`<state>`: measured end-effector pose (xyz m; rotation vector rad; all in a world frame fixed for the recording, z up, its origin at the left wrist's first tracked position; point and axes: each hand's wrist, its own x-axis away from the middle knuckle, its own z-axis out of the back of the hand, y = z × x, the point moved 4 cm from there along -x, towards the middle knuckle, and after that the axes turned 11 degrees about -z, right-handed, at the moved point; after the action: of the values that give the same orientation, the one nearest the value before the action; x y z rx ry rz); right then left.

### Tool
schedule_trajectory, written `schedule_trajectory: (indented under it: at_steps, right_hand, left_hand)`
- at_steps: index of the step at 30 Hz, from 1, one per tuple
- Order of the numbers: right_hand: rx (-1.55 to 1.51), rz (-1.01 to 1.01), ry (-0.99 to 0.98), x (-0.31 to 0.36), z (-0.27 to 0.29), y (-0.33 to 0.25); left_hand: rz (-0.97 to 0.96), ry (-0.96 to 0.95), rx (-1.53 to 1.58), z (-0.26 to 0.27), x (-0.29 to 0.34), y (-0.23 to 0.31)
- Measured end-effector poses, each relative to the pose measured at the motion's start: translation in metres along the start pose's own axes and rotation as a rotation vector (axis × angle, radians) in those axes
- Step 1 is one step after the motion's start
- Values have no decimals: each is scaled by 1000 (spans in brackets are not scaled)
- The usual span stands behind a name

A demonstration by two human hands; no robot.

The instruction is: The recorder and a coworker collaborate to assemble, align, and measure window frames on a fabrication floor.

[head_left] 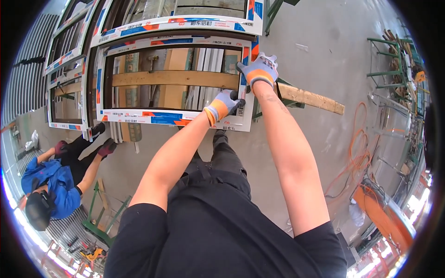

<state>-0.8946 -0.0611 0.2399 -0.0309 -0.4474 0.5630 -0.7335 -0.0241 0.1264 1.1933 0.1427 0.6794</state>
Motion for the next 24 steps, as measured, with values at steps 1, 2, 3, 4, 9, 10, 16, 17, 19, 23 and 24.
schedule_trajectory:
  at_steps: [1,2,3,4,9,10,16,17,19,23,24]
  right_hand:
    - [47,-1,5,0,2,1]
    - [49,9,0,-3,0,4]
    - [46,2,1,-6,-4,7]
    - [24,-2,-2,-6,-5,6]
    - [-27,1,-47,-7,-6,8]
    - [-41,8,-40,-9,-7,8]
    - [-58,15,-54,-12,-4,5]
    - [-75,32,-37,-11,-3,6]
    - [-76,30,-47,-15,-7,11]
    - [-133,74,-27,-19,-7,8]
    - [-137,88,-17,-16,-7,5]
  left_hand:
    - [-1,-11,-2,-1,0,4]
    - [-1,12,83,-1,1,8]
    - [-1,37,168,-1,3,12]
    - [-1,39,163,-1,4,12]
    - [-8,41,48,2,6,11]
    - [-14,33,71,3,6,14]
    - [107,-21,-145,0,11,25]
    - [113,-31,-142,-4,11,34]
    - [220,37,-278,-2,9,48]
    - [174,116,-255,-2,8,42]
    - [118,110,-175,-1,9,34]
